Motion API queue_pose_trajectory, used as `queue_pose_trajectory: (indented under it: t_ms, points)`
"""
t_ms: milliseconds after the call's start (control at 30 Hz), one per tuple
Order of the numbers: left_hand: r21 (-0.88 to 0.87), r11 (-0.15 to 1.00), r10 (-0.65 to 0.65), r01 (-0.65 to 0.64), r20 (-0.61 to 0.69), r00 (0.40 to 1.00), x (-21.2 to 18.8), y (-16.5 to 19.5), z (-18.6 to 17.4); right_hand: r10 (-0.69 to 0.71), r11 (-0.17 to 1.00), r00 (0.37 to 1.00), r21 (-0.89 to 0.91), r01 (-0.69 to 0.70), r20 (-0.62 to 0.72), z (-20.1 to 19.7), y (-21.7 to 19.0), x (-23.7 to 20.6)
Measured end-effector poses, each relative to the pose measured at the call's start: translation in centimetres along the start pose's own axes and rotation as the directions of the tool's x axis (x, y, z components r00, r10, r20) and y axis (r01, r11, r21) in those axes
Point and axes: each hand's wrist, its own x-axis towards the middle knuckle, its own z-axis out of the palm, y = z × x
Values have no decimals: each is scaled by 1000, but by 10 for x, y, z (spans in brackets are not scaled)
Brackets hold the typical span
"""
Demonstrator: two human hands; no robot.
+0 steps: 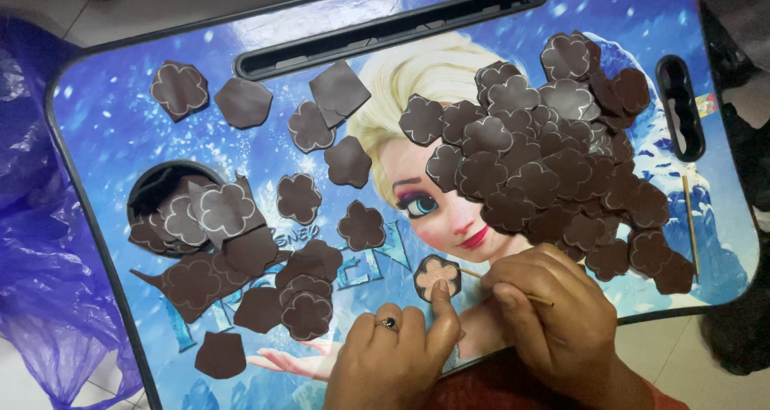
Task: The person uses a small pointed tool to trace and cut flower-shaped outlines on dark paper pieces placed on a Frozen-themed board. They repeatedly pick up pieces, trace the edges, and set them aside, working one at a time.
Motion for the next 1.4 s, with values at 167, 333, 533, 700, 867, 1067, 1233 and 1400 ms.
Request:
queue_pose_trajectory:
  t_ms: [167, 333, 533, 700, 867, 1067, 1233, 1400]
  points:
    - [113, 994, 10, -7, -23, 1000, -6, 7, 6, -95, 994, 995, 51, 93, 34, 1, -3, 1]
    - [31, 999, -17, 16, 40, 999, -17, 16, 12, -169, 980, 974, 130, 149, 152, 7, -10, 2]
    - [51, 997, -53, 53, -6, 999, -24, 24, 21, -188, 981, 968, 75, 178, 164, 13, -14, 3]
    - [60, 998, -6, -1, 111, 994, -28, 26, 19, -221, 975, 962, 35, 218, 160, 14, -14, 1]
    - [111, 994, -20, 18, 25, 999, -27, 23, 17, -167, 984, 977, 77, 158, 135, 15, -16, 2]
    - [110, 994, -27, 24, 26, 999, -27, 23, 20, -171, 984, 977, 69, 163, 128, 18, -17, 6]
    - [63, 997, -47, 44, 46, 998, -27, 24, 23, -157, 986, 981, 78, 148, 116, 21, -18, 8]
    - [23, 997, -70, 68, 66, 995, -28, 27, 23, -192, 981, 970, 69, 184, 146, 22, -18, 9]
